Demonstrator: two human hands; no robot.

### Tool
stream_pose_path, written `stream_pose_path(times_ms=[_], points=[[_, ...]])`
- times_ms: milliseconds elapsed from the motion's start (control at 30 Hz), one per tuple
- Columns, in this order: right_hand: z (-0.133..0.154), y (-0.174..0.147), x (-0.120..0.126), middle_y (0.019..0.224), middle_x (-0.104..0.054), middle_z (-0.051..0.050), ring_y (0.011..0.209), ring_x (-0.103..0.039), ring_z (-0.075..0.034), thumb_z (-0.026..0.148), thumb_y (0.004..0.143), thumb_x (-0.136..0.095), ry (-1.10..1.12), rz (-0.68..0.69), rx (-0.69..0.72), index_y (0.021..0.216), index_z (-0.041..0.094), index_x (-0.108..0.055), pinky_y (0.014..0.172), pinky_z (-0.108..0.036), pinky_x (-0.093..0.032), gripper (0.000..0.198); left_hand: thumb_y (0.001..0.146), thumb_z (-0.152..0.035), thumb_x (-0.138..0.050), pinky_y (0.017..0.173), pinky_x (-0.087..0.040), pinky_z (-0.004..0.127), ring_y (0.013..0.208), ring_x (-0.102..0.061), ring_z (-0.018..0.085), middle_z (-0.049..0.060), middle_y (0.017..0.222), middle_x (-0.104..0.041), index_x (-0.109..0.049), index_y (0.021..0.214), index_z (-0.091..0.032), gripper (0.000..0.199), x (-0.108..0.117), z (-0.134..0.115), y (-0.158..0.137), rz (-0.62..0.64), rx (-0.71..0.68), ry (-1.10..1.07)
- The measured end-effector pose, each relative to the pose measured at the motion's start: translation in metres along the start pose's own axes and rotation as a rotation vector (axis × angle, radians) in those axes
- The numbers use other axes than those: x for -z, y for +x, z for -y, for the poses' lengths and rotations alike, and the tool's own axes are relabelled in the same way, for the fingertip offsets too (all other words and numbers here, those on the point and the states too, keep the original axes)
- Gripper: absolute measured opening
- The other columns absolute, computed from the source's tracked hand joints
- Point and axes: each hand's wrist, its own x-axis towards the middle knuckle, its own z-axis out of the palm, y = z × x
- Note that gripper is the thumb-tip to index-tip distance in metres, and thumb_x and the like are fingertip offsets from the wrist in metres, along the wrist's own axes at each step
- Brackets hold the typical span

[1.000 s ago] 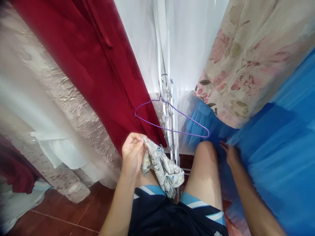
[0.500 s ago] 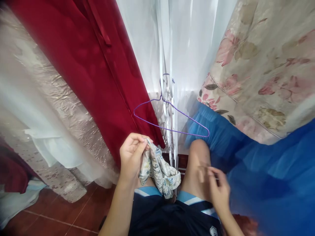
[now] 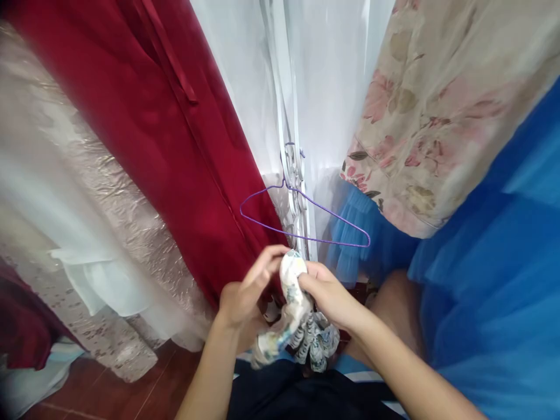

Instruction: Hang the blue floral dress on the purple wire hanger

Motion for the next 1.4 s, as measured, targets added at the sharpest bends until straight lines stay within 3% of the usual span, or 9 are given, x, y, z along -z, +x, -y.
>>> stream_pose_path(times_ms=[200,333,467,667,800,900,1100,1233,1400], points=[[0.053,-0.031,0.039,0.054,-0.054,0.002,0.044,-0.039,-0.009,0.018,0.063,-0.063,-0.107,-0.115,0.029,0.063,0.016,-0.065,0.041,-0.020,-0.030,0.003,0.084,-0.056,-0.069,0.077,-0.050,0.026,0.080,-0.061,0.017,0.006,0.092,-0.069,-0.069,0.105,-0.013,0.048,-0.016,0.062,-0.010,0.537,0.344,-0.065],[0.084,-0.038,0.087,0.053,-0.055,0.002,0.042,-0.039,-0.010,0.015,0.061,-0.062,-0.297,-0.480,0.339,0.064,0.016,-0.067,0.039,-0.021,-0.026,0.006,0.090,-0.052,-0.061,0.061,-0.038,0.022,0.064,-0.046,0.011,-0.001,0.067,-0.054,-0.063,0.074,-0.013,0.043,0.000,0.060,-0.008,0.417,0.239,0.303],[0.105,-0.019,0.140,0.053,-0.047,0.003,0.048,-0.036,-0.009,0.014,0.064,-0.055,-0.385,-0.828,0.629,0.057,0.017,-0.056,0.044,-0.024,-0.025,0.008,0.096,-0.040,-0.054,0.067,-0.039,0.025,0.070,-0.049,0.014,0.000,0.067,-0.052,-0.055,0.065,-0.016,0.039,0.028,0.027,-0.006,0.163,0.060,0.674],[0.104,0.048,0.140,0.072,-0.060,0.003,0.064,-0.051,-0.010,0.021,0.082,-0.059,-0.377,-0.362,0.376,0.081,0.018,-0.059,0.061,-0.024,-0.039,0.003,0.096,-0.035,-0.052,0.069,-0.043,0.026,0.075,-0.057,0.018,0.004,0.077,-0.062,-0.063,0.072,-0.017,0.032,0.023,-0.019,-0.021,0.142,-0.044,0.601],[0.093,0.079,0.110,0.070,-0.061,0.007,0.057,-0.053,-0.010,0.027,0.077,-0.070,-0.263,-0.153,0.250,0.094,0.022,-0.060,0.056,-0.021,-0.042,0.021,0.094,-0.043,-0.054,0.053,-0.036,0.024,0.058,-0.046,0.013,0.000,0.062,-0.050,-0.058,0.069,-0.016,0.036,0.033,-0.023,-0.025,-0.066,0.029,0.447],[0.092,0.079,0.092,0.069,-0.064,0.004,0.056,-0.057,-0.012,0.030,0.075,-0.074,-0.188,-0.097,0.098,0.097,0.021,-0.064,0.054,-0.022,-0.045,0.026,0.091,-0.041,-0.054,0.052,-0.034,0.023,0.057,-0.044,0.013,-0.001,0.062,-0.048,-0.053,0.067,-0.016,0.035,0.063,-0.023,-0.021,-0.165,0.060,0.470],[0.098,0.058,0.077,0.070,-0.071,0.000,0.056,-0.063,-0.014,0.034,0.070,-0.081,-0.180,-0.070,0.046,0.097,0.017,-0.070,0.052,-0.023,-0.046,0.034,0.079,-0.018,-0.050,0.072,-0.040,0.029,0.068,-0.052,0.019,0.001,0.061,-0.053,-0.051,0.060,-0.019,0.019,0.143,-0.004,0.000,-0.062,0.061,1.180],[0.102,0.057,0.080,0.073,-0.073,-0.003,0.061,-0.066,-0.016,0.033,0.071,-0.081,-0.237,-0.064,0.027,0.091,0.017,-0.071,0.054,-0.025,-0.050,0.027,0.076,-0.013,-0.045,0.083,-0.045,0.031,0.083,-0.059,0.022,0.004,0.078,-0.066,-0.062,0.075,-0.021,0.019,0.180,0.012,0.033,-0.101,0.093,1.169],[0.106,0.060,0.083,0.077,-0.074,-0.004,0.061,-0.067,-0.016,0.028,0.075,-0.078,-0.206,-0.074,-0.036,0.093,0.018,-0.069,0.052,-0.024,-0.052,0.023,0.074,-0.006,-0.039,0.078,-0.045,0.028,0.086,-0.061,0.019,0.006,0.091,-0.069,-0.060,0.087,-0.017,0.027,0.193,0.006,0.096,-0.247,0.039,1.124]])
